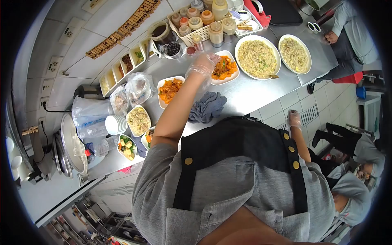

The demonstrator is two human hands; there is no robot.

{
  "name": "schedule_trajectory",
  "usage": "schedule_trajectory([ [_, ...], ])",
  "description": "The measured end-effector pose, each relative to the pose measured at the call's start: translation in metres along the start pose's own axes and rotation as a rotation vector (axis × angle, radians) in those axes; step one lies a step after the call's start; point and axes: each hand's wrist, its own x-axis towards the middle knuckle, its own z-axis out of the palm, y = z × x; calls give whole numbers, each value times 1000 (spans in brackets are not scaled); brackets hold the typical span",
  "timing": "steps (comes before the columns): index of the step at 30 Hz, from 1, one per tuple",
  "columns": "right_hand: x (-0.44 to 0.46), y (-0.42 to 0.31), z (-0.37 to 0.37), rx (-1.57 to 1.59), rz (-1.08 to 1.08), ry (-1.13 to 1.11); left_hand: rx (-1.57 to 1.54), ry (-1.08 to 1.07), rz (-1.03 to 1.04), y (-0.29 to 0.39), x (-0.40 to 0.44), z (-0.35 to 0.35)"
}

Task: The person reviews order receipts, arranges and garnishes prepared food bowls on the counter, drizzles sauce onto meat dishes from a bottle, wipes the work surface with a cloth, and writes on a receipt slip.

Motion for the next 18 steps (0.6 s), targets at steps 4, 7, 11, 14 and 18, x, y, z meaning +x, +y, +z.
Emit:
schedule_trajectory([
  [4, 30, 30, -12, -2, 26, -28, 181, 243, 260, 26, -28, 7],
  [7, 59, 70, -11, -273, -64, -197, 373, 362, 235, 35, -34, 21],
  [11, 74, 85, -20, -1037, -699, -285, 658, 189, 225, 14, -41, 33],
  [14, 64, 48, -43, -1125, -601, -468, 721, 249, 168, 24, -105, 27],
  [18, 115, 86, -29, -1032, -545, -392, 842, -66, -229, 19, -157, 48],
])
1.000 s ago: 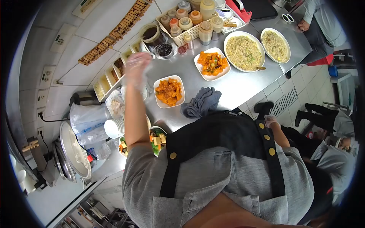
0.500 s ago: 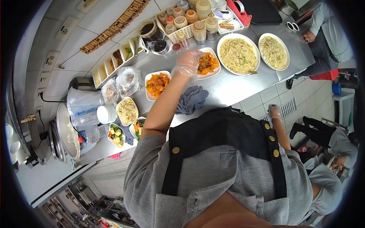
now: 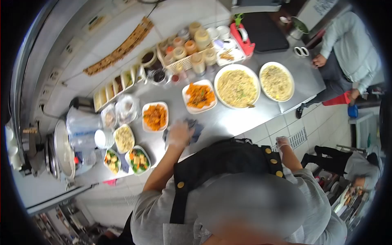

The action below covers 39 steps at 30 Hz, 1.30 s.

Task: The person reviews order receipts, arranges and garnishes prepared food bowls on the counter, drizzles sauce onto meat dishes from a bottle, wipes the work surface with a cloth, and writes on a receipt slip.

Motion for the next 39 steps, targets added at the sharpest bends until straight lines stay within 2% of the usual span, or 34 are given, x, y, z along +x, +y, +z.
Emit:
schedule_trajectory([
  [1, 7, 9, 11, 101, 42, 9, -87, 41, 50, -11, -2, 44],
  [2, -3, 6, 0, 71, -30, 74, -173, 80, 97, -29, 9, 90],
  [3, -10, 1, -14, 40, -100, 144, -169, 96, 127, -39, 22, 101],
  [5, 14, 15, 31, 803, 93, 240, -173, 28, 187, -54, 42, 105],
  [6, -2, 4, 13, 617, 81, 205, -171, 30, 198, -51, 42, 89],
  [7, -15, -10, -4, 435, 66, 168, -104, -126, 261, -44, 41, 53],
  [8, -23, -20, -13, 984, 341, 66, -32, -283, 324, -41, 49, 26],
  [9, -23, -18, -2, 995, 348, 74, -65, -193, 321, -47, 71, 23],
  [10, -16, -11, 24, 818, 268, 54, -101, -105, 317, -50, 94, 18],
  [12, -51, -28, -3, 228, 80, 17, -540, 69, 206, -6, 90, -62],
  [15, -75, -34, 15, 221, 127, 54, -892, 523, 302, 7, 165, -51],
  [16, -85, -32, 14, 212, 48, 49, -997, 650, 345, 25, 177, -50],
  [18, -76, -9, 74, 261, 46, 39, -1059, 562, 308, 67, 181, -62],
  [19, -75, -5, 97, 314, 51, 30, -1056, 561, 308, 82, 175, -76],
  [21, -88, -23, 103, 236, 106, 90, 43, 1134, 279, 109, 166, -104],
  [22, -99, -29, 106, 152, 164, 146, 37, 1133, 294, 112, 178, -106],
  [24, -117, -28, 104, 257, 194, 137, 80, 842, 3, 118, 207, -108],
  [27, -122, -25, 132, 459, 211, 120, 149, 739, 35, 115, 212, -112],
  [31, -128, -34, 158, 410, 228, 76, 63, 735, 166, 118, 206, -113],
  [33, -128, -35, 166, 379, 234, 60, -25, 825, 188, 115, 224, -97],
  [36, -117, -29, 176, 341, 242, 41, -2, 753, 121, 123, 216, -109],
  [39, -98, -16, 200, 272, 250, 5, -78, 727, 193, 119, 235, -91],
])
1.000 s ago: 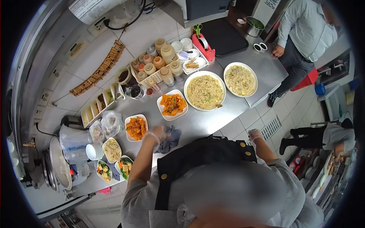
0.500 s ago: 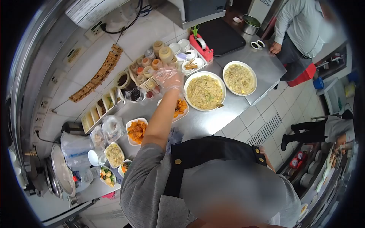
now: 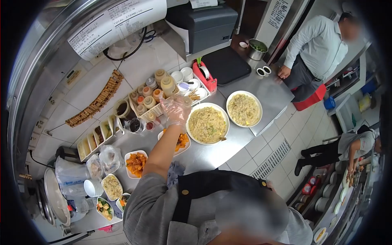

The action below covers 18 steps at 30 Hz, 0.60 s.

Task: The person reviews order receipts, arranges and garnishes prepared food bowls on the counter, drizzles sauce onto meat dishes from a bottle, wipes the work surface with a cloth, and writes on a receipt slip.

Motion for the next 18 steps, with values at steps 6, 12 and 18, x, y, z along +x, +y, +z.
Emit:
schedule_trajectory([
  [6, -3, -13, -56, -100, -46, 47, 149, -70, 34, -9, 4, 6],
  [12, 17, 1, -44, -27, -161, 73, 69, 232, 43, 0, -25, -24],
  [18, 15, -3, -57, -10, -204, 84, -954, 552, -407, -73, -65, -3],
])
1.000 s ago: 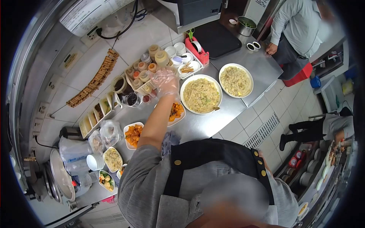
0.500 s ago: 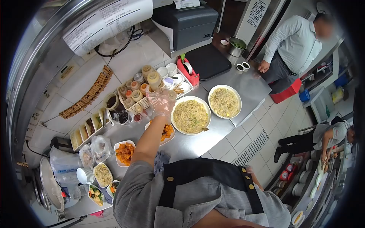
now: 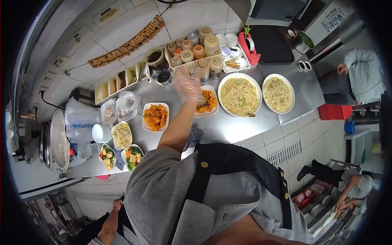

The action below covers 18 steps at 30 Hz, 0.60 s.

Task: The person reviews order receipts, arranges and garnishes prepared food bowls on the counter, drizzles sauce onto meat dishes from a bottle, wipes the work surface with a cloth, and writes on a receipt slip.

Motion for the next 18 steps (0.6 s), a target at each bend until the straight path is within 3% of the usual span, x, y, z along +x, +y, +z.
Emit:
schedule_trajectory([
  [1, -1, 0, 2, 2, -10, 5, -242, 107, -131, 2, 4, -9],
  [3, -5, -1, 5, 1, -25, 21, 836, -120, -406, 14, 12, -23],
  [7, -16, 5, 15, -26, -99, 79, 927, -206, -553, 5, 30, -13],
  [10, -24, 18, 19, -84, -181, 142, 1100, -274, -360, -2, 22, -16],
  [13, -25, 9, 16, 65, -5, 102, 645, -168, 246, -15, 14, -40],
  [16, -28, 4, 7, 80, -139, 122, 413, -282, 55, 5, 5, -57],
  [18, -12, 18, 27, 213, -260, 97, 559, -319, 52, 7, 5, -68],
])
